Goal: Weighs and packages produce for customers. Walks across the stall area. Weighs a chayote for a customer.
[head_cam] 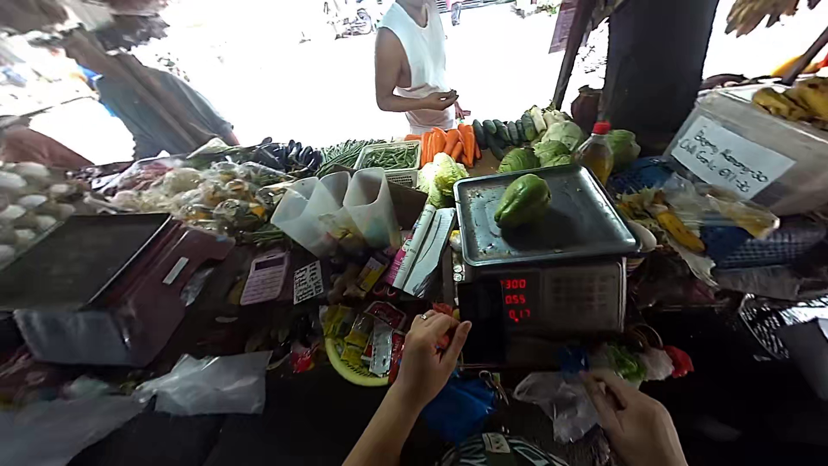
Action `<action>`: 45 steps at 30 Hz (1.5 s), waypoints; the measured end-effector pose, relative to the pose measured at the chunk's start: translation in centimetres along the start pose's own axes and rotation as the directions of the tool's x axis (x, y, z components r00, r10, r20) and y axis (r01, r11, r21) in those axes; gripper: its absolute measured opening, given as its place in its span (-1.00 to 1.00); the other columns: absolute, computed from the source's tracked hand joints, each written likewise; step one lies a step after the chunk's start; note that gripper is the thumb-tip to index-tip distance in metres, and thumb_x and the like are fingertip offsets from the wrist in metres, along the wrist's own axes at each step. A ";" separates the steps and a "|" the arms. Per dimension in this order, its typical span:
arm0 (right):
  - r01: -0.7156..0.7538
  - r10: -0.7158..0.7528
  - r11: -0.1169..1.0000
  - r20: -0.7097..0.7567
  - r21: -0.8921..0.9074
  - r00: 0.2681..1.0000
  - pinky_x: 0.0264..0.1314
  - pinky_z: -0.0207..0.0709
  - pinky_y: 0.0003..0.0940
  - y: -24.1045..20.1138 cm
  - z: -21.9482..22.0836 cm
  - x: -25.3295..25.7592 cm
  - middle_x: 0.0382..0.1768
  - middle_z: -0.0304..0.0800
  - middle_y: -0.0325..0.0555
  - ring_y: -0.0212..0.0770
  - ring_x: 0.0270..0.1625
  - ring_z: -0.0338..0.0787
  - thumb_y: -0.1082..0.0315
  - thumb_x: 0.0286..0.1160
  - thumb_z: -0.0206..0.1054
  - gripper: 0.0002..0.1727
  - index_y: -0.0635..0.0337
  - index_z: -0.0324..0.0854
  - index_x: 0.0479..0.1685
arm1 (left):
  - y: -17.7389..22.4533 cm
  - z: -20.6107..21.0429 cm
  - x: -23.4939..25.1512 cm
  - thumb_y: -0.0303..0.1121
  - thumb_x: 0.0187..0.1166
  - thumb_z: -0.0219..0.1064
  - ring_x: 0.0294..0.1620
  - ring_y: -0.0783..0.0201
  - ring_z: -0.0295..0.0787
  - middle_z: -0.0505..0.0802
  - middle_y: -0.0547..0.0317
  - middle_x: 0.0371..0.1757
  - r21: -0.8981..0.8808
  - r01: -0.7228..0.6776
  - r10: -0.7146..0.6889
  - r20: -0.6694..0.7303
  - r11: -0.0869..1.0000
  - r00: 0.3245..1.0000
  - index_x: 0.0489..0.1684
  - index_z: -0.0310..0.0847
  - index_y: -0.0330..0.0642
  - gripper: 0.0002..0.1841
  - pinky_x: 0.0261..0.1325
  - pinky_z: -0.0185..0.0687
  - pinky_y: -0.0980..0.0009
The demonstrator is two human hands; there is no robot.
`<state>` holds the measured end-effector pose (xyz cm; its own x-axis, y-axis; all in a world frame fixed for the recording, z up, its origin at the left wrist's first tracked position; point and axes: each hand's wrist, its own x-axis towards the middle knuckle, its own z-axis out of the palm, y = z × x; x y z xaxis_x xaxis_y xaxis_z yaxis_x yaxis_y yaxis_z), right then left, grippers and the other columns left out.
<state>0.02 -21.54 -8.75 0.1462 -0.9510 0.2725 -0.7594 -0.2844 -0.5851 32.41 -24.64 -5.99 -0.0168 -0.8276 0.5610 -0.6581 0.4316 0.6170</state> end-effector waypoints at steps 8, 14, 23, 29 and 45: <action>0.096 -0.138 0.983 -0.289 -0.154 0.947 0.60 0.25 0.43 1.0 3.0 4.8 0.52 0.47 0.56 0.56 0.56 0.48 0.01 0.58 0.22 -0.31 0.49 0.54 0.43 | -0.8 -1.7 -2.1 -0.08 0.81 0.14 -0.34 0.26 0.66 0.68 0.18 -0.55 0.054 0.086 -0.081 -0.089 0.995 0.993 -0.59 0.65 -0.20 -0.49 -0.07 0.55 0.29; 0.169 -0.245 0.956 -0.334 -0.239 0.910 0.80 -0.05 0.29 4.1 6.7 6.5 0.70 0.22 0.52 0.43 0.80 0.17 -0.35 0.50 0.12 0.02 0.35 0.22 0.73 | -1.0 -2.8 -3.5 -0.11 0.70 0.32 -0.09 0.34 0.79 0.85 0.21 -0.22 0.091 0.257 -0.247 -0.110 0.962 0.963 -0.14 0.82 -0.13 -0.72 0.10 0.72 0.30; 0.140 -0.230 0.957 -0.368 -0.255 0.901 0.82 -0.08 0.16 4.5 7.0 6.5 0.70 0.32 0.33 0.22 0.83 0.18 -0.29 0.60 0.02 -0.15 0.18 0.33 0.69 | -0.2 0.8 -1.8 -0.16 0.60 0.41 -0.34 0.42 0.63 0.67 0.27 -0.49 0.061 0.241 -0.219 -0.248 0.969 0.944 -0.58 0.70 -0.15 -0.66 -0.19 0.59 0.50; 0.169 -0.259 0.952 -0.379 -0.254 0.888 0.83 -0.10 0.14 5.0 7.1 6.3 0.69 0.36 0.27 0.20 0.83 0.20 -0.25 0.62 0.03 -0.22 0.13 0.40 0.64 | 1.7 4.2 1.2 -0.17 0.71 0.31 -0.02 0.40 0.67 0.75 0.09 -0.07 -0.042 0.129 -0.136 -0.272 0.991 0.953 -0.59 0.75 -0.22 -0.58 0.06 0.63 0.53; 0.079 -0.243 0.953 -0.582 -0.293 0.776 0.61 0.18 -0.09 5.1 8.6 5.5 0.09 0.57 0.11 0.07 0.33 0.55 -0.21 0.60 0.12 -0.50 0.04 0.46 0.11 | 0.3 0.3 15.7 -0.34 0.59 0.38 0.23 0.17 0.69 0.70 -0.11 0.20 -0.074 -0.205 0.202 -0.040 0.976 0.979 -0.03 0.78 -0.28 -0.79 0.18 0.72 0.33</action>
<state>2.39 -29.29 -16.79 -0.0707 -0.5980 0.7984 -0.8976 -0.3110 -0.3124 31.74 -37.62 2.82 -0.1190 -0.7081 0.6960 -0.5830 0.6172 0.5283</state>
